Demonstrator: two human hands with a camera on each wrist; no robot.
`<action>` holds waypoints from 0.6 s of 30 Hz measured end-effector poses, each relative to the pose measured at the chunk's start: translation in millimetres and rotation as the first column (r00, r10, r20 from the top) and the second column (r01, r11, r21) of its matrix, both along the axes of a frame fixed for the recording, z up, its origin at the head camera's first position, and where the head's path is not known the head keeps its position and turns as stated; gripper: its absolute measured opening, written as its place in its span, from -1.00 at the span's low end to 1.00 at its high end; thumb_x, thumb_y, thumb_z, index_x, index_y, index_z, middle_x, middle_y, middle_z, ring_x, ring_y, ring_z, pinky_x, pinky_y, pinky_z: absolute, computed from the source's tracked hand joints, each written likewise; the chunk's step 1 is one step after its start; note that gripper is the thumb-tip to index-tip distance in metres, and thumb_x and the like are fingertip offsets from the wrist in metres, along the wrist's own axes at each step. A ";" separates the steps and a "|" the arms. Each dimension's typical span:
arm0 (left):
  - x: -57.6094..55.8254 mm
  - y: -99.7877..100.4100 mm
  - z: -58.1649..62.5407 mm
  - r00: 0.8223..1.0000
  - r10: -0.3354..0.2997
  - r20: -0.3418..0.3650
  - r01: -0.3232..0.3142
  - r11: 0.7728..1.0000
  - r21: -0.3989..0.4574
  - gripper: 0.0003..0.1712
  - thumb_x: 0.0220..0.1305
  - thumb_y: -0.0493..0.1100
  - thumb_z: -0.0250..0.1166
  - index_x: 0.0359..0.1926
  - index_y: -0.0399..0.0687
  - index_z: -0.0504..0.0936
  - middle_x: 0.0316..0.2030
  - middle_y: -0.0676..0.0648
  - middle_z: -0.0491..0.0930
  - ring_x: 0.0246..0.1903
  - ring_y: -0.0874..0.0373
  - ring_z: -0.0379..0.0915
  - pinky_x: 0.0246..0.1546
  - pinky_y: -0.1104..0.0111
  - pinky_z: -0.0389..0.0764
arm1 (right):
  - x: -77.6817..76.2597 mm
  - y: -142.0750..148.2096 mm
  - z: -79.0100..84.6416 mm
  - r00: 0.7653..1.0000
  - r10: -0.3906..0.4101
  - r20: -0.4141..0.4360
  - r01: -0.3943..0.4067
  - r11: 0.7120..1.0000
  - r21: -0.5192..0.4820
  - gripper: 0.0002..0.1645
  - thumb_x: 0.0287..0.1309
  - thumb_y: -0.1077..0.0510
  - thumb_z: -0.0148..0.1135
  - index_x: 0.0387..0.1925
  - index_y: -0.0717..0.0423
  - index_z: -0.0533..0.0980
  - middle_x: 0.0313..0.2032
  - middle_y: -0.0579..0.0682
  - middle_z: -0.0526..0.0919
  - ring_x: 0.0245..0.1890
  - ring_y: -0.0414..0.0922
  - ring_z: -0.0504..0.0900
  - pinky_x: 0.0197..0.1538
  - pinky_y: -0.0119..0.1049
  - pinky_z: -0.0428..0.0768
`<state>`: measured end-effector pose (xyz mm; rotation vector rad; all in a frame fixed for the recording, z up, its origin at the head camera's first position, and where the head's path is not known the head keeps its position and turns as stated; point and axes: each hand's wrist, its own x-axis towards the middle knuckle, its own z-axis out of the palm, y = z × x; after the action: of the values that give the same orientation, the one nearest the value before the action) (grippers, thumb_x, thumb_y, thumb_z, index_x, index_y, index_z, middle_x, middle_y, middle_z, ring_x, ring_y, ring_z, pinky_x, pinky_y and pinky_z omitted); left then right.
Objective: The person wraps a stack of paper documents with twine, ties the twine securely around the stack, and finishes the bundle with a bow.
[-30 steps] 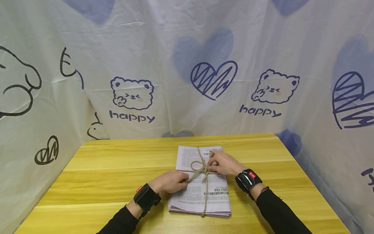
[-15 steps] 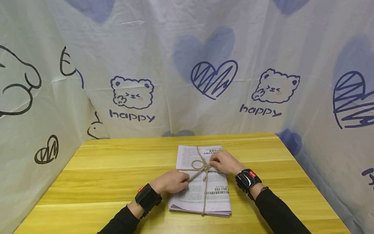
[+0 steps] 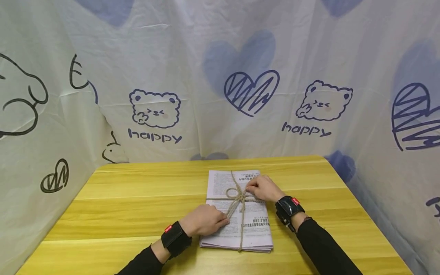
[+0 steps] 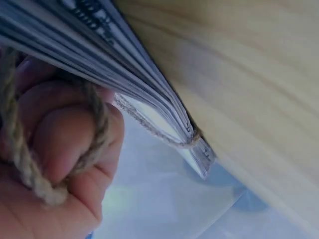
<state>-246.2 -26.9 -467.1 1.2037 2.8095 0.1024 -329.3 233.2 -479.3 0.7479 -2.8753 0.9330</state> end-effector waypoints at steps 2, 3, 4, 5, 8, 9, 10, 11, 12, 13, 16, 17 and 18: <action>3.0 -2.1 0.0 1.000 -0.009 -0.025 0.009 1.000 -0.004 -0.57 0.48 0.12 0.03 -0.57 0.18 0.46 -0.67 0.16 0.41 -0.61 0.30 0.39 -0.51 0.39 0.39 | -1.8 0.2 -0.4 0.999 -0.010 0.034 0.010 1.000 -0.011 -0.83 0.29 0.13 0.24 -0.32 -0.07 0.74 -0.34 -0.07 0.74 -0.53 -0.27 0.48 -0.41 -0.38 0.43; 4.0 -3.2 -0.1 0.999 -0.010 -0.033 0.010 1.000 -0.003 -0.57 0.48 0.12 0.04 -0.59 0.18 0.44 -0.68 0.17 0.40 -0.62 0.31 0.37 -0.52 0.40 0.37 | -2.3 0.0 -0.1 0.998 -0.018 0.066 0.020 1.000 -0.022 -0.82 0.31 0.13 0.23 -0.30 -0.06 0.74 -0.39 -0.06 0.72 -0.57 -0.26 0.47 -0.44 -0.37 0.43; 4.6 -4.0 -0.5 0.999 -0.011 -0.039 0.011 1.000 -0.002 -0.56 0.47 0.12 0.05 -0.60 0.18 0.42 -0.68 0.17 0.38 -0.63 0.31 0.35 -0.53 0.40 0.36 | -2.6 0.4 0.3 0.996 -0.023 0.091 0.026 0.999 -0.031 -0.82 0.32 0.13 0.21 -0.28 -0.03 0.73 -0.44 -0.06 0.70 -0.60 -0.26 0.46 -0.47 -0.37 0.42; 4.6 -4.8 -1.1 0.999 -0.013 -0.040 0.013 1.000 0.000 -0.55 0.47 0.12 0.04 -0.61 0.18 0.41 -0.69 0.18 0.37 -0.63 0.32 0.34 -0.53 0.41 0.35 | -2.5 0.8 1.4 0.992 -0.025 0.120 0.031 0.999 -0.044 -0.82 0.33 0.14 0.20 -0.25 0.00 0.72 -0.48 -0.05 0.67 -0.64 -0.25 0.44 -0.51 -0.36 0.41; 3.7 -7.3 -2.5 1.000 -0.019 -0.025 0.019 1.000 0.008 -0.57 0.48 0.12 0.04 -0.57 0.19 0.47 -0.67 0.20 0.39 -0.63 0.33 0.33 -0.52 0.42 0.36 | -2.0 1.7 4.4 0.980 -0.042 0.197 0.057 0.996 -0.071 -0.81 0.35 0.16 0.17 -0.20 0.05 0.70 -0.57 -0.05 0.58 -0.74 -0.21 0.38 -0.61 -0.34 0.38; 3.6 -8.5 -3.0 1.000 -0.022 -0.016 0.023 1.000 0.009 -0.58 0.48 0.12 0.03 -0.55 0.19 0.50 -0.66 0.20 0.41 -0.62 0.33 0.34 -0.52 0.42 0.36 | -1.6 1.8 5.4 0.977 -0.048 0.207 0.065 0.995 -0.075 -0.81 0.35 0.16 0.17 -0.20 0.06 0.70 -0.55 -0.05 0.58 -0.74 -0.20 0.40 -0.60 -0.34 0.39; 3.1 -9.6 -3.1 1.000 -0.030 -0.003 0.030 0.999 0.013 -0.59 0.48 0.12 0.02 -0.52 0.19 0.54 -0.64 0.20 0.44 -0.61 0.34 0.35 -0.51 0.43 0.37 | -1.5 2.1 6.1 0.976 -0.056 0.208 0.073 0.995 -0.073 -0.81 0.35 0.16 0.17 -0.20 0.06 0.70 -0.52 -0.04 0.60 -0.73 -0.20 0.42 -0.60 -0.33 0.41; 2.8 -11.0 -3.0 0.999 -0.034 0.010 0.034 0.999 0.018 -0.61 0.49 0.12 0.02 -0.47 0.19 0.58 -0.62 0.21 0.47 -0.59 0.35 0.36 -0.48 0.43 0.38 | -1.0 2.1 6.5 0.975 -0.063 0.212 0.081 0.994 -0.075 -0.81 0.35 0.16 0.18 -0.20 0.05 0.70 -0.48 -0.03 0.62 -0.72 -0.18 0.45 -0.58 -0.33 0.44; 2.6 -12.5 -2.6 0.999 -0.039 0.023 0.038 0.999 0.024 -0.62 0.49 0.12 0.02 -0.44 0.20 0.61 -0.59 0.21 0.49 -0.58 0.36 0.38 -0.47 0.43 0.39 | -0.8 2.1 6.7 0.975 -0.067 0.212 0.085 0.994 -0.074 -0.81 0.35 0.15 0.18 -0.19 0.05 0.70 -0.44 -0.02 0.63 -0.70 -0.17 0.47 -0.57 -0.32 0.46; 2.5 -14.0 -2.1 0.998 -0.043 0.035 0.042 0.999 0.030 -0.62 0.49 0.12 0.01 -0.43 0.19 0.62 -0.58 0.22 0.50 -0.57 0.37 0.38 -0.47 0.44 0.39 | -0.7 2.4 6.8 0.976 -0.068 0.209 0.085 0.993 -0.078 -0.81 0.35 0.15 0.18 -0.18 0.05 0.70 -0.40 -0.01 0.65 -0.68 -0.16 0.49 -0.56 -0.31 0.48; 0.2 -19.0 0.8 0.994 -0.060 0.095 0.051 0.995 0.090 -0.63 0.49 0.09 0.02 -0.41 0.16 0.62 -0.57 0.22 0.48 -0.58 0.39 0.34 -0.46 0.48 0.36 | -0.8 4.3 6.7 0.975 -0.042 0.216 0.065 0.993 -0.101 -0.79 0.36 0.11 0.17 -0.14 0.04 0.70 -0.34 0.01 0.67 -0.67 -0.13 0.52 -0.54 -0.29 0.51; -1.7 -20.7 1.9 0.990 -0.068 0.124 0.053 0.991 0.124 -0.63 0.50 0.08 0.03 -0.42 0.11 0.61 -0.59 0.19 0.45 -0.60 0.39 0.31 -0.47 0.49 0.34 | -0.8 5.7 6.7 0.975 -0.028 0.218 0.054 0.992 -0.112 -0.78 0.37 0.10 0.17 -0.12 0.04 0.69 -0.31 0.02 0.67 -0.66 -0.12 0.52 -0.53 -0.28 0.52; -4.0 -22.6 2.9 0.984 -0.079 0.157 0.052 0.984 0.168 -0.65 0.49 0.06 0.04 -0.42 0.09 0.58 -0.60 0.18 0.42 -0.61 0.38 0.28 -0.48 0.50 0.32 | -0.6 7.6 6.6 0.974 -0.020 0.224 0.048 0.992 -0.119 -0.76 0.37 0.09 0.16 -0.09 0.04 0.69 -0.29 0.02 0.67 -0.66 -0.12 0.52 -0.53 -0.29 0.53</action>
<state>-250.2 -49.6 -464.2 1.2563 2.6596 0.4145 -329.9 240.8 -472.7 0.6180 -2.9683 1.2529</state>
